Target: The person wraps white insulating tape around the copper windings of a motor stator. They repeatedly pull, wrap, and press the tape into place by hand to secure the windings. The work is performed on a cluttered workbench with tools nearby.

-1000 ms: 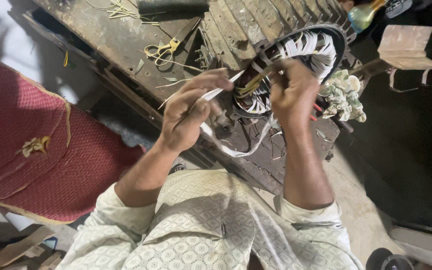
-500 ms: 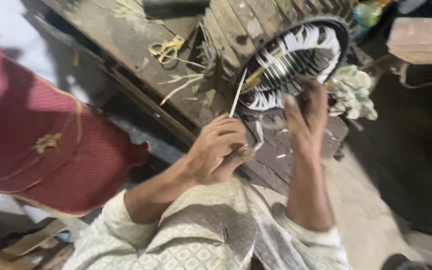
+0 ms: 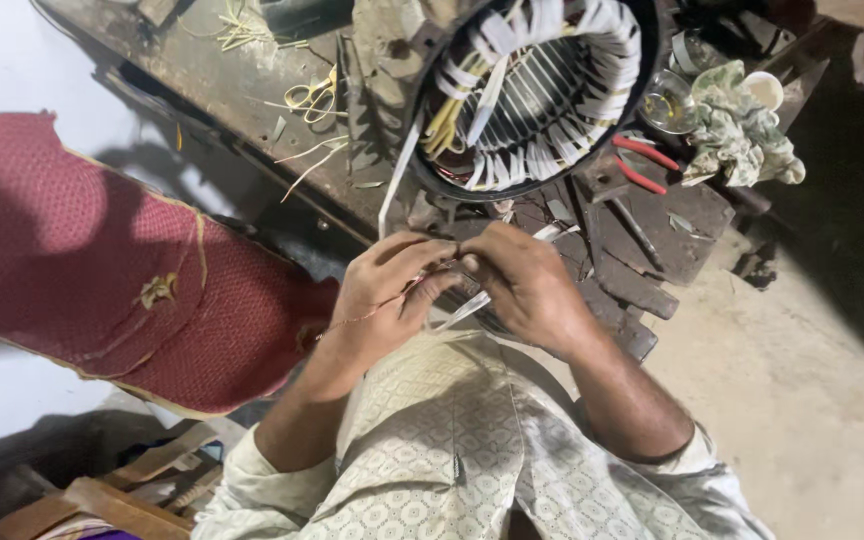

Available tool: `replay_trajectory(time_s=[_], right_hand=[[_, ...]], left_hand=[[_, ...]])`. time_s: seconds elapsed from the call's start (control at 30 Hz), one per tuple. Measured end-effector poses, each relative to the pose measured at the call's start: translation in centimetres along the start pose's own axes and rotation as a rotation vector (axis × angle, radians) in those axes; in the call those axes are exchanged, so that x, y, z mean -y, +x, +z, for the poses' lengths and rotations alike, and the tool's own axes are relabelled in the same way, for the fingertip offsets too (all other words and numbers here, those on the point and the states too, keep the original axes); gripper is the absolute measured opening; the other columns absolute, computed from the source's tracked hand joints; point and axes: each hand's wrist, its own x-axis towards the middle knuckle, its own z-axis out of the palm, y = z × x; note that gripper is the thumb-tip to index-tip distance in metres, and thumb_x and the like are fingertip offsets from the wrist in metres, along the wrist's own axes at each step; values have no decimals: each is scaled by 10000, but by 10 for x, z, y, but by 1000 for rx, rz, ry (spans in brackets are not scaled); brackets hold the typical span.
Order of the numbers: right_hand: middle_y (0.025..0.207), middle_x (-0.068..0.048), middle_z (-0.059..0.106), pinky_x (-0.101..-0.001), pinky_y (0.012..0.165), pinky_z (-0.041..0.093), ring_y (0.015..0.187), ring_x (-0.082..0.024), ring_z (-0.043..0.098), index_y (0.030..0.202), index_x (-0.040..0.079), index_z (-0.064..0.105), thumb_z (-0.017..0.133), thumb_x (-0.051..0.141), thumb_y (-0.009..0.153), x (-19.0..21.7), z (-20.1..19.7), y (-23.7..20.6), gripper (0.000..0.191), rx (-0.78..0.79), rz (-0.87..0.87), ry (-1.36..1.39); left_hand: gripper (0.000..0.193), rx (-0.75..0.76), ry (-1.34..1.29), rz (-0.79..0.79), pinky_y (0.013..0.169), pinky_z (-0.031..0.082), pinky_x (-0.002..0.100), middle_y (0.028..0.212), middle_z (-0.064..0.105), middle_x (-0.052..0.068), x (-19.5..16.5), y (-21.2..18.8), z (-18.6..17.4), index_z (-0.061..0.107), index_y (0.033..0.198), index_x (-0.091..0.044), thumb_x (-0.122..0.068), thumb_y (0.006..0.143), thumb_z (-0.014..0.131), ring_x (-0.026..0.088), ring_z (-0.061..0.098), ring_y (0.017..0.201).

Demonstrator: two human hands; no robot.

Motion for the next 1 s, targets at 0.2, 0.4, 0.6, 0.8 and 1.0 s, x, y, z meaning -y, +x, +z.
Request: replay_trajectory(time_s=[0.2,0.4,0.6,0.8,1.0], right_hand=[[929,-131,700,-357,695,561,825,-221,713,1124,-6,681,614,55,1017,-2,2,-8,140,-91,-8,141],[939,-132,755,-325,685,572,795,-201,743,1165,-7,702,614,68,1037,-7,-12,-38,173,-152,38,306],[839,-118,736,-318,609,560,700,-175,717,1141,-4,708,607,55,1027,-14,-24,-64,164,-111,98,357],[813,-149,704,-347,607,554,673,-205,689,1090,-19,699,610,50,994,-48,-30,-74,148,-29,67,89],[776,-105,697,-300,478,539,573,-157,658,1078,-12,707,572,43,1046,-79,-4,-71,149,-177,131,346]], left_hand=[[94,-205,172,88,781,582,341,977,764,90,-11,-7,25,753,998,-19,-73,925,776,223,736,887],[119,-538,50,-58,610,460,287,926,736,112,-22,-7,44,731,1004,46,-43,954,793,154,660,772],[92,-674,172,-15,601,483,224,965,712,109,-12,-7,46,705,1098,17,27,1016,747,109,624,678],[86,-418,-237,2,581,573,224,974,727,116,2,-14,61,698,1124,-12,1,1039,690,134,698,758],[121,-389,-213,-260,747,606,273,950,746,99,-10,-16,88,715,1152,-14,-23,1038,677,151,726,816]])
